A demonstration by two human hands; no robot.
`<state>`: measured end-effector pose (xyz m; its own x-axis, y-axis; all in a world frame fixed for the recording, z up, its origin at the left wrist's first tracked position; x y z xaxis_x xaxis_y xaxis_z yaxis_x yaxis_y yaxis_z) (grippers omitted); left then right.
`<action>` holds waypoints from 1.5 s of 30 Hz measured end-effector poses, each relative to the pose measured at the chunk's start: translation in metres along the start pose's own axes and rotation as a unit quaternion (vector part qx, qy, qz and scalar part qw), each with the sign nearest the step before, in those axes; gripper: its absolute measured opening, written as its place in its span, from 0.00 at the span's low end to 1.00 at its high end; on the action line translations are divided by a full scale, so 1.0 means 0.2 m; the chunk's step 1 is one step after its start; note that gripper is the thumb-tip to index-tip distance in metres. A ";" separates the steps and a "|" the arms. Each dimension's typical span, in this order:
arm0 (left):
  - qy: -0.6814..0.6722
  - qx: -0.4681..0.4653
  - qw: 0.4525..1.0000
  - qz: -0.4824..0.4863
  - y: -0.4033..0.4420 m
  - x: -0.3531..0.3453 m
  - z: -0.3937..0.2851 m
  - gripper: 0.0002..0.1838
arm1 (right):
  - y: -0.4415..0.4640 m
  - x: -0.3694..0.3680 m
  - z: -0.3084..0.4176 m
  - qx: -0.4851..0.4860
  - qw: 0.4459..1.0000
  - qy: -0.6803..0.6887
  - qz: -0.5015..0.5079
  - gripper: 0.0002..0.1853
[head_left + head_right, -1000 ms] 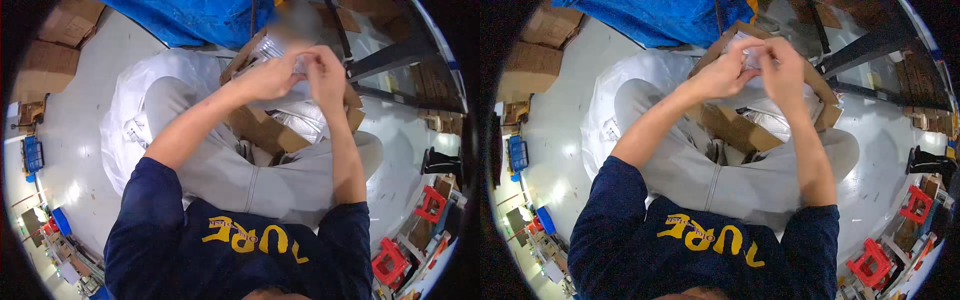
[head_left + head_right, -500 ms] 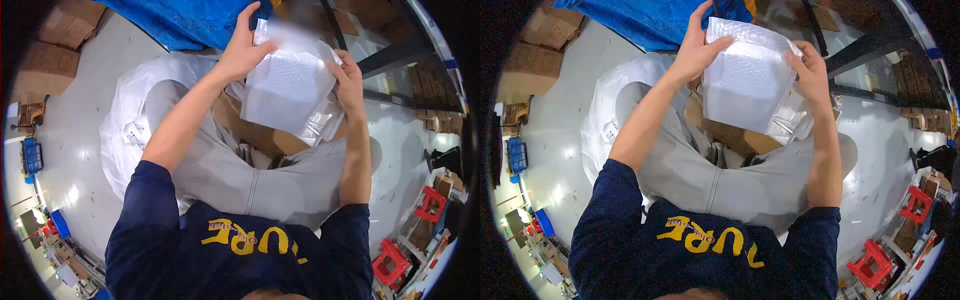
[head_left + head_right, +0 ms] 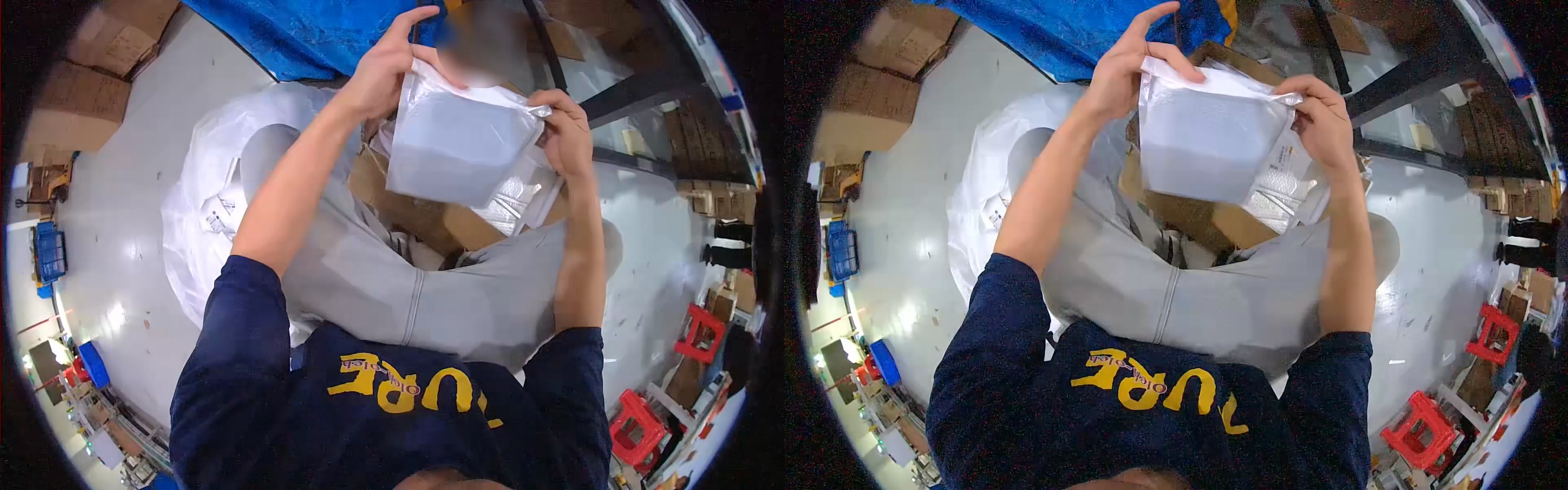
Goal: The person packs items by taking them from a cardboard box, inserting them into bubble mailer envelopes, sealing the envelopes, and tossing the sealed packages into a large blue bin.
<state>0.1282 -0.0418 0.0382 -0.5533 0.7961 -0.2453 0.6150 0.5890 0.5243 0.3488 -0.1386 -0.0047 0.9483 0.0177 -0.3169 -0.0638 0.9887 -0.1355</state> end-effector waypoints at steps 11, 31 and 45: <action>0.120 -0.074 0.989 -0.037 0.04 -0.08 -0.04 0.38 | -0.03 -0.07 0.07 0.070 0.974 -0.176 -0.122 0.10; 0.239 -0.329 0.893 -0.196 0.69 0.38 -1.25 0.23 | -0.08 0.38 0.04 -0.001 0.972 0.100 -0.213 0.11; 0.275 0.066 0.929 -0.240 -0.05 0.27 0.19 0.28 | -0.15 0.91 -0.13 -0.118 0.717 -0.617 -0.302 0.32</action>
Point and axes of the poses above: each hand's wrist, its own y-axis towards the middle knuckle, its own x-axis out of the back of the hand, z = x × y, the point moved 7 cm from there along y, towards the middle knuckle, and after that the axes turned 12 degrees about -x, right-handed, at the moved point
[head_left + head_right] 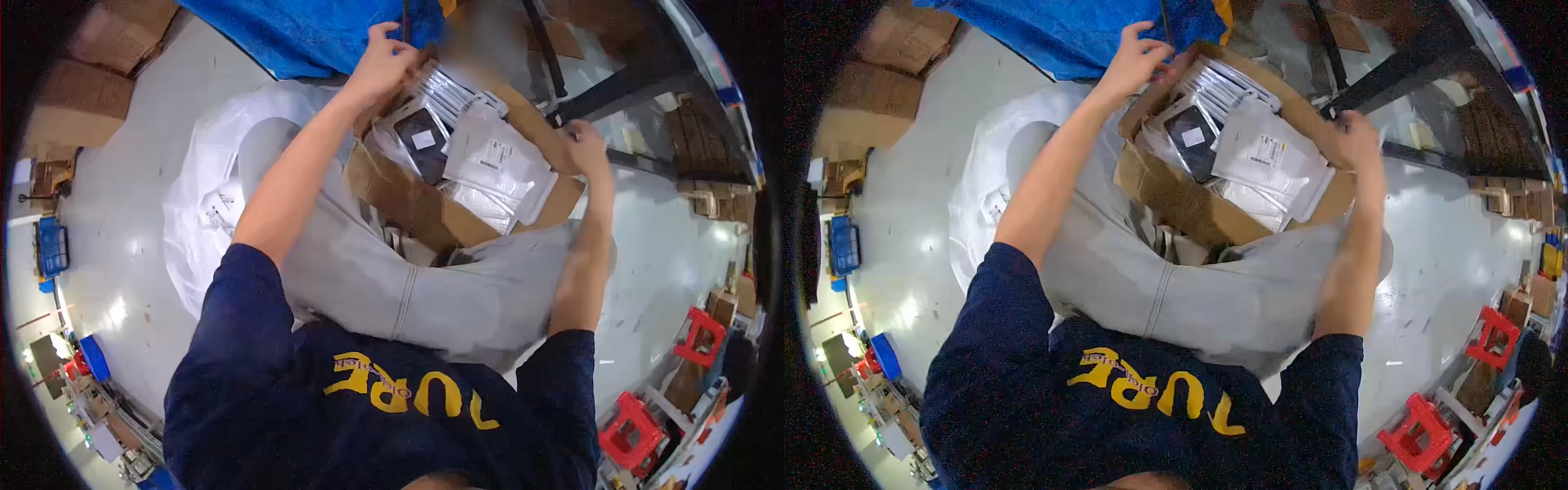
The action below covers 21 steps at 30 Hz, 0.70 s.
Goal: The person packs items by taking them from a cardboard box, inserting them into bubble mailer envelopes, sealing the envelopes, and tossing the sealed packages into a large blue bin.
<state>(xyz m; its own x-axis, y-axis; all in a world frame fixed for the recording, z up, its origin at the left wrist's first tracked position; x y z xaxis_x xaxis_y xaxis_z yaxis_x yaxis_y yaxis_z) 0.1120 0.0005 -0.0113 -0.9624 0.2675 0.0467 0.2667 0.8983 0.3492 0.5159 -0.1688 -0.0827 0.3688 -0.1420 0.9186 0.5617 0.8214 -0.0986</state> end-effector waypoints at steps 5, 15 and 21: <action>0.072 -0.010 0.993 0.095 0.00 -0.11 -0.01 0.24 | -0.16 -0.66 0.42 0.180 0.971 -0.083 0.136 0.41; 0.104 0.144 0.947 0.269 0.00 -0.07 0.16 0.22 | -0.24 -1.08 0.48 0.186 0.958 -0.182 0.119 0.19; 0.118 0.241 0.896 0.355 -0.06 -0.02 0.29 0.21 | -0.16 -0.60 0.84 0.194 0.979 -0.063 0.014 0.15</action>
Point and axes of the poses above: each hand's wrist, its own y-axis towards the middle knuckle, its own x-axis out of the back of the hand, z = x × y, the point moved 7 cm from there along y, towards the middle knuckle, and after that the axes turned 12 degrees about -x, right-handed, at the moved point
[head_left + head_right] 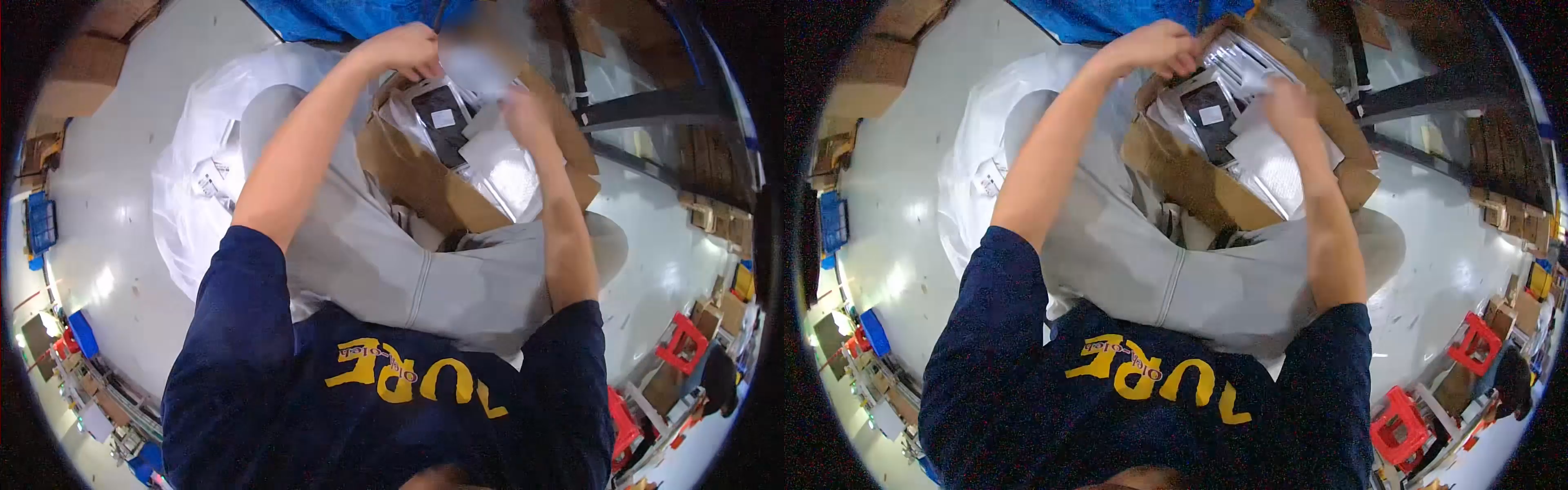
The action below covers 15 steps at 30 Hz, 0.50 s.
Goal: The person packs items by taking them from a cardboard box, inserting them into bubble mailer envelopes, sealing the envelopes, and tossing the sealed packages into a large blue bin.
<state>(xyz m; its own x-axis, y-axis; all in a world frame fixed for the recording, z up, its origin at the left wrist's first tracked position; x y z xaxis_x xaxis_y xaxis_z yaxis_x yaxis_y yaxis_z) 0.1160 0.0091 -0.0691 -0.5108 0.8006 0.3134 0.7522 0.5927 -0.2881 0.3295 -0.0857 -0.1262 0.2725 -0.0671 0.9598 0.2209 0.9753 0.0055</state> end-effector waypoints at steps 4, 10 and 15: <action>0.047 0.009 0.998 0.048 -0.10 -0.09 -0.07 0.25 | -0.11 0.57 0.23 0.082 0.965 0.056 -0.244 0.13; -0.407 -0.110 0.907 -0.005 -0.06 -0.21 -0.26 0.19 | -0.24 0.58 0.20 -0.007 0.832 0.472 -0.292 0.15; -0.461 -0.207 0.851 -0.141 0.03 -0.04 -0.27 0.19 | -0.26 0.41 0.31 0.102 0.913 0.353 -0.176 0.14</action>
Point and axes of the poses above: each hand's wrist, its own y-axis towards the middle knuckle, its own x-axis out of the back of the hand, z = x × y, the point moved 7 cm from there along y, towards the middle knuckle, and after that the axes turned 12 degrees about -x, right-handed, at the moved point
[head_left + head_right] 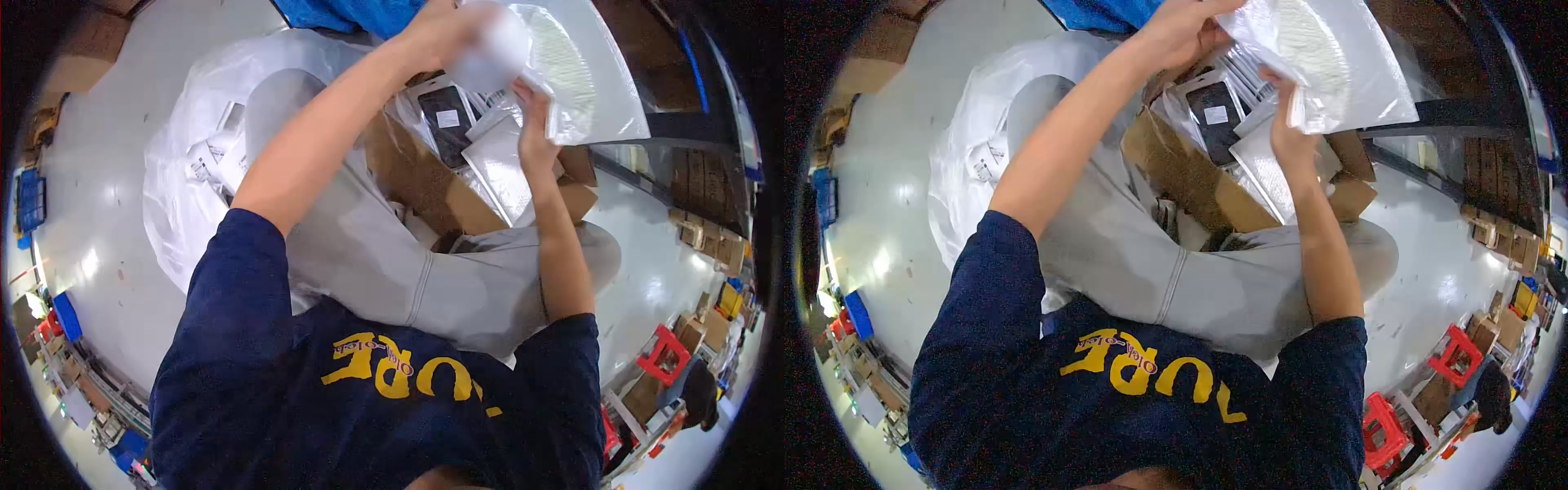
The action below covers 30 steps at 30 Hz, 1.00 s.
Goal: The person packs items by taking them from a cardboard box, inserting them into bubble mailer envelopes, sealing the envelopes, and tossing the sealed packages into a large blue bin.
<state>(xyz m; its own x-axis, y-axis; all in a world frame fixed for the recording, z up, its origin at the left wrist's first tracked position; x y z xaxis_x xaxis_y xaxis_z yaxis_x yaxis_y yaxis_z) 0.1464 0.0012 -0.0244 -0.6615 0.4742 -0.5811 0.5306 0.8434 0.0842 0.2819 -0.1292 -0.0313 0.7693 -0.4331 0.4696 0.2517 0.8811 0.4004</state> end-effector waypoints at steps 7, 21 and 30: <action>-0.295 -0.022 0.940 0.170 0.36 0.38 0.21 0.24 | -0.33 -0.59 -0.62 -0.085 0.930 -0.100 0.344 0.26; -0.007 -0.038 0.994 -0.103 0.43 0.63 0.25 0.26 | -0.57 -0.51 -0.83 -0.209 0.770 -0.518 0.307 0.51; 0.003 -0.010 0.993 -0.115 0.09 0.24 -0.09 0.26 | -0.60 -0.49 -0.92 -0.252 0.808 -0.446 0.291 0.50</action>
<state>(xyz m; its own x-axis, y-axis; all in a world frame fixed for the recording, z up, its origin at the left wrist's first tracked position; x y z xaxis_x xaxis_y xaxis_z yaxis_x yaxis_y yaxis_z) 0.1150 0.0439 -0.0363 -0.7671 0.2707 -0.5816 0.3553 0.9341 -0.0339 0.2849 -0.1581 -0.2706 0.1717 0.3162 0.9330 0.3792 0.8529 -0.3588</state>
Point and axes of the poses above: each hand's wrist, its own y-axis towards the middle knuckle, its own x-axis out of the back of the hand, z = x × y, the point moved 7 cm from there along y, towards the middle knuckle, and after that the axes turned 12 degrees about -x, right-handed, at the moved point
